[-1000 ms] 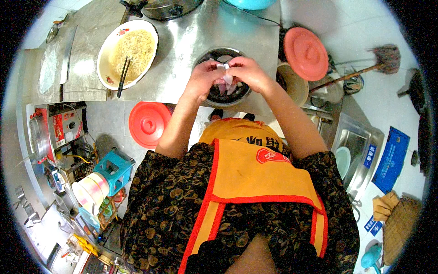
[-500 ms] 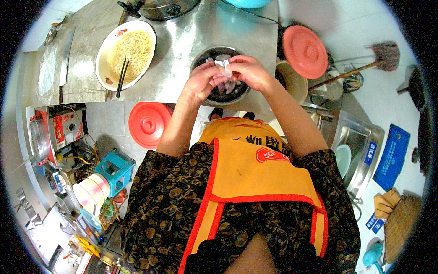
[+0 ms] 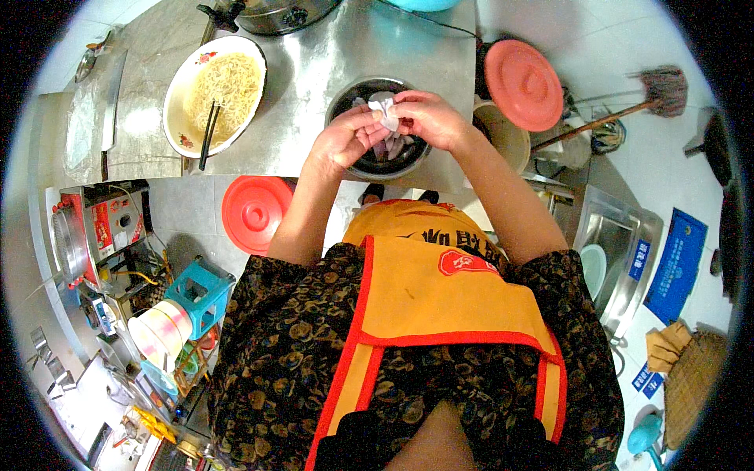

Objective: The person slices a red onion into rings using a cleaver on a wooden cutting board, then transfers the onion rings into a metal bowl containing other sliced ingredients.

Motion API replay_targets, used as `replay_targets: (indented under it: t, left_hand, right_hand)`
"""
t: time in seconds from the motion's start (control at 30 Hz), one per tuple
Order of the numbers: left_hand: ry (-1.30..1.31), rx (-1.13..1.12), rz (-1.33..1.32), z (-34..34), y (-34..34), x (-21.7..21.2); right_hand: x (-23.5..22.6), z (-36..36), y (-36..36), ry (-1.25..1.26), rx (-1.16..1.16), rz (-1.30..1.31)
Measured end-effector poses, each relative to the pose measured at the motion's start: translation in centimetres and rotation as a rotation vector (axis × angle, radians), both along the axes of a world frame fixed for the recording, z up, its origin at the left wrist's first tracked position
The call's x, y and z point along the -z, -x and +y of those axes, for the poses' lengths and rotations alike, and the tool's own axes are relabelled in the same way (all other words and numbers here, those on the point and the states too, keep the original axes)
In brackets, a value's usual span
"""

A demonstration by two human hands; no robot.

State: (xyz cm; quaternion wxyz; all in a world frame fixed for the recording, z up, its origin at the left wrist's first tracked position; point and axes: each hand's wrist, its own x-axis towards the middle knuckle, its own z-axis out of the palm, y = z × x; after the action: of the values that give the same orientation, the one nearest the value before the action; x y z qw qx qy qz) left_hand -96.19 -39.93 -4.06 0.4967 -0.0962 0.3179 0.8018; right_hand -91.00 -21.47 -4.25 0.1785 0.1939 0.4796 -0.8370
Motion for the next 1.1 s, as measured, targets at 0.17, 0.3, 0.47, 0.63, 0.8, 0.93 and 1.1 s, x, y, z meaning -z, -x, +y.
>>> replay_targets:
  t: [0.17, 0.3, 0.47, 0.63, 0.8, 0.93, 1.1]
  left_hand:
    - [0.297, 0.066, 0.306, 0.6, 0.5, -1.2]
    - [0.436, 0.088, 0.581, 0.6, 0.9, -1.5]
    - [0.617, 0.164, 0.916, 0.6, 0.9, -1.7]
    - [0.709, 0.084, 1.125, 0.7, 0.5, -1.3]
    - [0.737, 0.051, 1.117, 0.7, 0.1, -1.7]
    - [0.756, 0.035, 1.173, 0.8, -0.2, -2.5]
    - [0.749, -0.119, 1.136, 1.3, -0.7, -2.4]
  right_hand:
    - [0.2, 0.3, 0.4, -0.280, -0.153, 0.063]
    - [0.5, 0.0, 1.2, -0.533, -0.187, 0.211]
    - [-0.4, -0.1, 1.7, -0.578, -0.239, 0.244]
    - [-0.6, -0.4, 1.6, -0.432, -0.172, 0.158]
    - [-0.6, -0.6, 1.5, -0.341, -0.113, 0.090]
    - [0.1, -0.6, 1.6, -0.273, -0.084, 0.037]
    - [0.4, -0.8, 1.7, -0.139, -0.031, -0.038]
